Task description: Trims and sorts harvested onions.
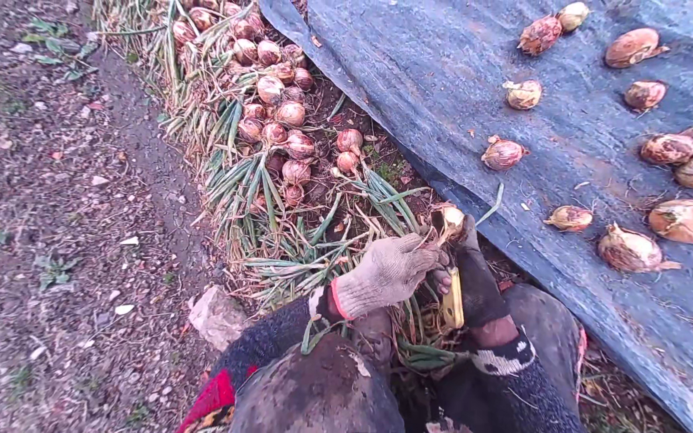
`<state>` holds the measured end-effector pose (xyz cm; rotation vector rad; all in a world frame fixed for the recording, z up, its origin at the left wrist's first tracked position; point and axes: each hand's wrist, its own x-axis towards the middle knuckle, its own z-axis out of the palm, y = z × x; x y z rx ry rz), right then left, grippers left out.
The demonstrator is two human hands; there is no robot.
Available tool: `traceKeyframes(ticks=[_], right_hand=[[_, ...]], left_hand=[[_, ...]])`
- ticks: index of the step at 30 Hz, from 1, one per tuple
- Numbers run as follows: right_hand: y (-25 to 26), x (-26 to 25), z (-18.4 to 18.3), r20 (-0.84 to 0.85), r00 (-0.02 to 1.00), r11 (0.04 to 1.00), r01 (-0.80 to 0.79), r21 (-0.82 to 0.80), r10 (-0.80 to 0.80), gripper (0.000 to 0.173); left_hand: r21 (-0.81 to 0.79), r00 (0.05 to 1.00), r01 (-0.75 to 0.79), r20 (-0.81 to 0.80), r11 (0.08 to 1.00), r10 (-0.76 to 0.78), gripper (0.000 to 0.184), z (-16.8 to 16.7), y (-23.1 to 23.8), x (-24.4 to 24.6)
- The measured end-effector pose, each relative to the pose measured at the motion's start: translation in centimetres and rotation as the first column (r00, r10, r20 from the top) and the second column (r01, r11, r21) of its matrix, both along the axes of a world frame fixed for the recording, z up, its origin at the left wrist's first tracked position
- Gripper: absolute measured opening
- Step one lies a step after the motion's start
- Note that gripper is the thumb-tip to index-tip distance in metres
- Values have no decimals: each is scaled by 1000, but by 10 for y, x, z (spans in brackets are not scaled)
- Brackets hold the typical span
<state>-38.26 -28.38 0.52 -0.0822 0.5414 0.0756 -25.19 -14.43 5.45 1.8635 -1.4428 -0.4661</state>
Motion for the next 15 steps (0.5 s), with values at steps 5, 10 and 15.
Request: traceKeyframes(ticks=[5, 10, 15], right_hand=[[-23, -27, 34, 350, 908, 964, 262, -52, -228, 75], [-54, -54, 36, 414, 659, 225, 663, -713, -628, 56], [-22, -9, -1, -230, 901, 517, -7, -856, -368, 50]], left_hand=[[-81, 916, -389, 74, 918, 395, 16, -10, -43, 60], [508, 664, -744, 493, 434, 562, 37, -42, -2, 168], [629, 593, -714, 310, 308, 743, 68, -116, 21, 187]])
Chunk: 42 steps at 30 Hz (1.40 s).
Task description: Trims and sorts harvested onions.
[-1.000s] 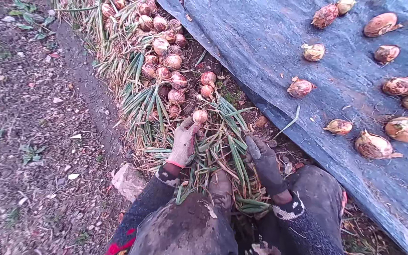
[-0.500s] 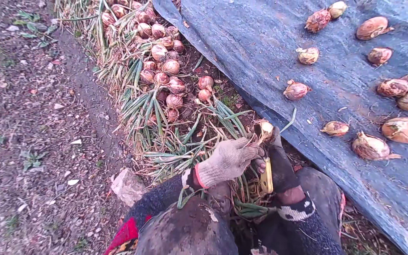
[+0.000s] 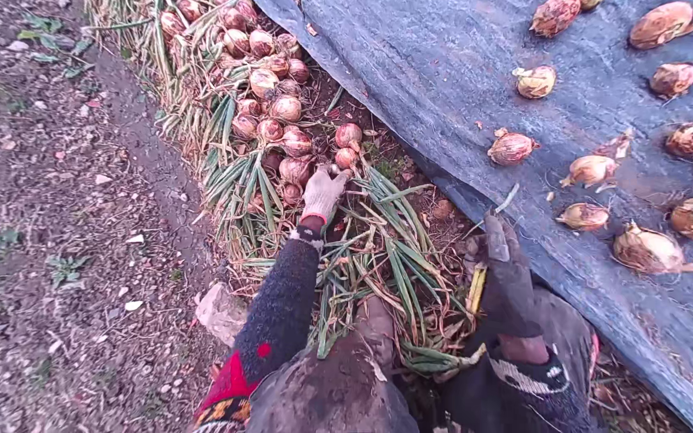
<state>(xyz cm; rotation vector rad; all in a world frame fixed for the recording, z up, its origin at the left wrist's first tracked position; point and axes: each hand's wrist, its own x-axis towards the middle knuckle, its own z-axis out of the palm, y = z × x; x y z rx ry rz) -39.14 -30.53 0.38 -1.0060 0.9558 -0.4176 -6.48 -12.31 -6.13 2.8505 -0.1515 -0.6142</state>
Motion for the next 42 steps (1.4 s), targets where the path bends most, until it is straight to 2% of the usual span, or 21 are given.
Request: traceKeyframes(ticks=[2, 4, 8, 11, 13, 15, 17, 20, 22, 26, 27, 29, 31, 32, 33, 34, 35, 37, 38, 40, 42], right_hand=[[11, 8, -16, -124, 975, 983, -185, 10, 185, 52], [18, 11, -29, -186, 930, 942, -332, -53, 317, 55], [28, 17, -41, -312, 865, 889, -445, -112, 393, 66], [38, 22, -34, -337, 842, 857, -491, -155, 421, 76], [47, 24, -28, -291, 848, 845, -503, -180, 443, 75], [56, 29, -23, -204, 865, 846, -496, -198, 459, 76], [64, 31, -18, -114, 867, 847, -498, -189, 484, 80], [70, 32, -14, 0, 882, 874, -468, -131, 472, 68], [72, 31, -11, 38, 892, 891, -445, -94, 450, 55], [75, 29, -8, 85, 904, 907, -420, -4, 419, 44], [77, 30, -7, 71, 908, 911, -413, 3, 412, 42], [80, 28, 0, 20, 918, 918, -396, -31, 396, 38], [83, 23, 18, 79, 928, 930, -356, -98, 363, 36], [82, 22, 28, 153, 931, 942, -319, -102, 332, 35], [82, 21, 35, 184, 937, 954, -284, -97, 298, 34], [82, 20, 34, 156, 955, 965, -239, -107, 254, 35], [81, 21, 28, 65, 968, 963, -232, -140, 242, 37], [78, 17, 5, -165, 894, 886, -440, -147, 417, 54], [77, 16, -7, -186, 830, 836, -545, -66, 526, 63], [79, 17, -18, -1, 804, 792, -587, 168, 595, 74], [80, 20, -16, 127, 847, 791, -529, 309, 516, 71]], left_hand=[[-78, 997, -75, -26, 994, 73, 60, -16, -6, 1], [-109, 996, -91, -21, 990, 89, 42, -21, -9, 8], [-24, 998, -46, 38, 999, 47, 52, -18, -4, -1], [-260, 994, -4, 104, 966, 32, 51, 3, 18, -27], [-474, 995, 66, 100, 878, -21, 47, 30, 31, -60], [-637, 996, 66, -3, 768, -89, 43, 62, 33, -96], [-705, 965, 65, -137, 706, -225, 40, 85, 34, -129], [-670, 865, 206, -216, 713, -452, 32, 97, 33, -167], [-636, 820, 246, -265, 731, -507, 32, 99, 33, -181], [-722, 787, 149, -327, 676, -523, 37, 100, 39, -173], [-725, 815, 173, -274, 666, -511, 32, 99, 40, -171], [-646, 857, 368, -43, 669, -513, 24, 92, 43, -165], [-508, 882, 448, 116, 735, -457, 22, 79, 46, -152], [-501, 930, 353, 96, 790, -355, 22, 70, 49, -142], [-535, 981, 175, 19, 827, -195, 23, 63, 52, -133], [-601, 996, -34, -84, 798, -20, 22, 59, 54, -125], [-673, 975, -213, -195, 708, 107, 23, 59, 53, -117], [-747, 936, -341, -325, 570, 133, 28, 71, 43, -117], [-762, 950, -284, -305, 582, 63, 29, 79, 36, -125], [-712, 973, 69, -108, 698, -206, 27, 90, 24, -151], [-564, 855, 486, 148, 668, -497, 25, 94, 16, -178]])
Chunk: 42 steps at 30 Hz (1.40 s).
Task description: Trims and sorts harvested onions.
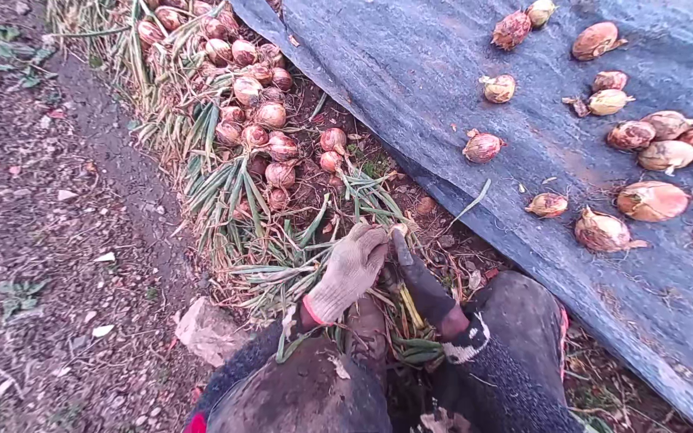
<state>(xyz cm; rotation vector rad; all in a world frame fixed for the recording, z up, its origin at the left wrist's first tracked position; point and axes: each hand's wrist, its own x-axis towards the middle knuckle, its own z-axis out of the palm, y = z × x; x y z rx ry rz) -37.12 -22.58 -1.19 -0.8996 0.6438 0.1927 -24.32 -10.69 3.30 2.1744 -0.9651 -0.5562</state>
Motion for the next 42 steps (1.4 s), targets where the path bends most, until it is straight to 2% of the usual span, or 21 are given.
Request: traceKeyframes(ticks=[2, 4, 8, 12, 14, 16, 18, 19, 20, 21, 22, 24, 25, 27, 30, 32, 34, 36, 38, 40, 42], right_hand=[[-5, 4, 5, -77, 992, 992, 101, 70, -96, 64], [-16, 5, 6, -176, 974, 964, 176, 201, -142, 64], [-43, 1, 11, -167, 980, 885, 171, 434, -107, 66], [-67, -5, 17, -185, 960, 912, 262, 314, -212, 59], [-81, -13, 22, -87, 978, 859, 209, 467, -190, 71], [-102, -30, 26, 188, 898, 768, 214, 603, -398, 75], [-126, -53, 37, 408, 648, 766, 541, 347, -643, 73], [-137, -60, 37, 503, 525, 658, 743, 124, -687, 66], [-147, -64, 31, 577, 468, 526, 847, -78, -669, 60], [-150, -64, 25, 596, 481, 454, 866, -210, -643, 56], [-144, -60, 20, 524, 542, 459, 839, -292, -657, 55], [-123, -40, 14, 171, 716, 644, 689, -331, -677, 49], [-113, -31, 12, 13, 800, 763, 577, -291, -600, 51], [-96, -21, 5, -98, 898, 892, 403, -204, -428, 47], [-73, -12, 0, 3, 935, 881, 336, -333, -355, 49], [-61, -4, -5, 48, 955, 861, 284, -422, -292, 53], [-50, 4, -11, 16, 983, 846, 166, -507, -183, 54], [-39, 10, -10, -46, 997, 846, 24, -533, -58, 59], [-27, 12, -6, -13, 1000, 883, 2, -469, -9, 61], [-14, 14, -1, 103, 990, 905, 128, -406, -94, 52], [-7, 14, 6, 176, 976, 895, 191, -403, -129, 47]], left_hand=[[-48, 973, 94, 214, 994, -82, 24, 0, -5, -16], [-162, 956, 111, 287, 980, -60, 17, 2, -9, -14], [-205, 959, 266, 159, 942, -236, 17, 14, -35, -10], [-268, 933, 361, 103, 894, -346, 15, 10, -58, -23], [-317, 959, 280, 132, 906, -250, 16, 8, -69, -11], [-284, 965, 45, 259, 958, 31, 14, -3, -76, 30], [-57, 873, -301, 385, 952, 299, 21, -20, -70, 91], [124, 843, -421, 418, 899, 338, 40, -28, -64, 119], [290, 839, -487, 418, 824, 349, 67, -37, -59, 142], [395, 842, -516, 398, 760, 365, 85, -50, -56, 158], [445, 845, -526, 375, 725, 382, 92, -65, -53, 169], [478, 857, -515, 306, 712, 415, 87, -95, -53, 183], [486, 858, -514, 285, 706, 429, 83, -107, -54, 186], [449, 846, -533, 276, 717, 456, 77, -117, -55, 185], [206, 862, -507, 111, 837, 495, 66, -111, -35, 176], [-12, 859, -491, -170, 871, 482, 43, -97, -13, 158], [-154, 749, -547, -528, 823, 399, 36, -79, 3, 130], [-211, 628, -550, -742, 808, 234, 40, -58, 11, 95], [-185, 620, -454, -768, 871, 160, 43, -40, 15, 61], [-100, 731, -259, -671, 961, 127, 40, -26, 17, 34], [-54, 813, -80, -581, 995, 34, 43, -17, 23, 18]])
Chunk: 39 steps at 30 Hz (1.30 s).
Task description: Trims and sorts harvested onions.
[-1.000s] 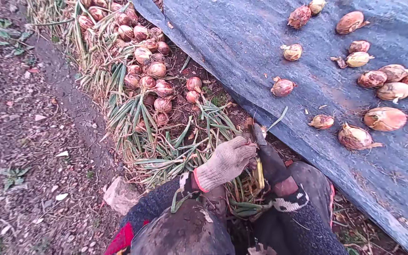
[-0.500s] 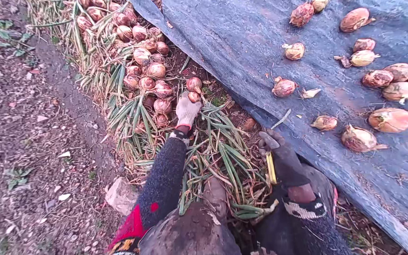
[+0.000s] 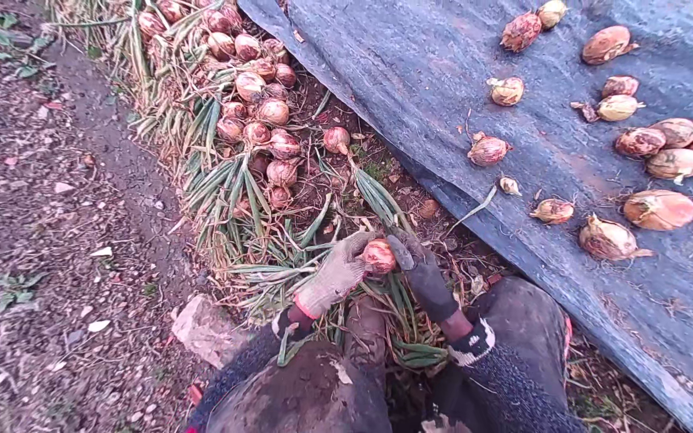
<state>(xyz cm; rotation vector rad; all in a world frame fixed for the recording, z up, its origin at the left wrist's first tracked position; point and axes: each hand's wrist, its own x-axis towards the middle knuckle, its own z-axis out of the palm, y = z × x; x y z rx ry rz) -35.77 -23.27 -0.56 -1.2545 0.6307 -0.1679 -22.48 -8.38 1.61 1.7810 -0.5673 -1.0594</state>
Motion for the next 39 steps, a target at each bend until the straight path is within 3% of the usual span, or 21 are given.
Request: traceKeyframes(ticks=[3, 4, 7, 9, 11, 13, 14, 16, 18, 20, 21, 23, 24, 27, 29, 31, 32, 34, 35, 37, 39], right_hand=[[8, 2, -3, 32, 999, 999, 35, 14, -36, 41], [9, 2, -5, 20, 1000, 1000, 22, 13, -22, 41], [3, 0, -7, -29, 999, 999, -18, 29, 18, 39], [-3, -4, 7, -8, 1000, 993, -4, 120, 5, 37], [-9, -11, 34, 181, 983, 967, -43, 252, -4, 38], [-14, -20, 60, 327, 945, 961, -58, 271, -36, 37], [-16, -19, 61, 300, 950, 973, 13, 230, -83, 37], [-20, -15, 32, 34, 998, 998, 57, 2, -57, 44], [-19, -13, 0, -231, 960, 976, -185, -112, 156, 58], [-9, -9, -5, -208, 951, 973, -219, 67, 229, 63], [-2, -7, -2, -161, 965, 963, -175, 205, 209, 61], [1, -5, 2, -173, 977, 880, -25, 475, 121, 61], [-3, -7, 0, -203, 973, 819, 26, 573, 111, 64], [-15, -10, 0, -195, 974, 589, 89, 803, 119, 86], [-28, -10, 9, -139, 985, 505, 70, 861, 100, 89], [-41, -14, 27, -13, 998, 447, 38, 894, -60, 81], [-49, -23, 36, 119, 970, 445, -13, 895, -211, 76], [-78, -49, 57, 397, 785, 653, 12, 758, -475, 60], [-92, -62, 63, 499, 683, 769, 145, 622, -533, 53], [-109, -73, 62, 601, 549, 814, 413, 408, -581, 59], [-100, -63, 51, 508, 639, 811, 518, 271, -578, 71]], left_hand=[[-33, 981, 118, -149, 992, -122, 78, 11, 13, 4], [-5, 980, 104, -169, 995, -103, 80, 12, 12, 3], [235, 978, 50, 184, 971, -95, 78, 11, -1, -11], [281, 936, -13, 340, 960, -87, 83, 8, -4, -15], [290, 943, -178, 322, 940, 79, 75, -2, -4, -4], [255, 917, -397, 144, 882, 371, 62, -24, 7, 16], [204, 879, -466, -3, 861, 477, 57, -33, 13, 29], [126, 839, -510, -144, 851, 525, 49, -31, 17, 43], [126, 881, -470, 3, 874, 473, 40, -9, 2, 38], [171, 927, -294, 290, 940, 237, 29, 11, -15, 19], [214, 895, -167, 443, 962, 57, 28, 17, -19, 6], [273, 740, 41, 638, 961, -212, 28, 23, -29, -22], [273, 681, 91, 685, 958, -260, 27, 23, -33, -33], [130, 714, 94, 682, 987, -158, 21, 19, -36, -38], [9, 727, 83, 683, 996, -67, 19, 22, -45, -28], [-63, 650, 49, 760, 997, 16, 17, 28, -62, -6], [-48, 577, -32, 815, 998, 58, 18, 29, -68, 15], [61, 490, -266, 868, 962, 80, 22, 23, -65, 80], [186, 525, -349, 851, 919, 27, 27, 18, -60, 114], [412, 677, -401, 735, 818, -38, 54, 3, -61, 165], [494, 752, -444, 659, 748, 11, 84, -28, -73, 189]])
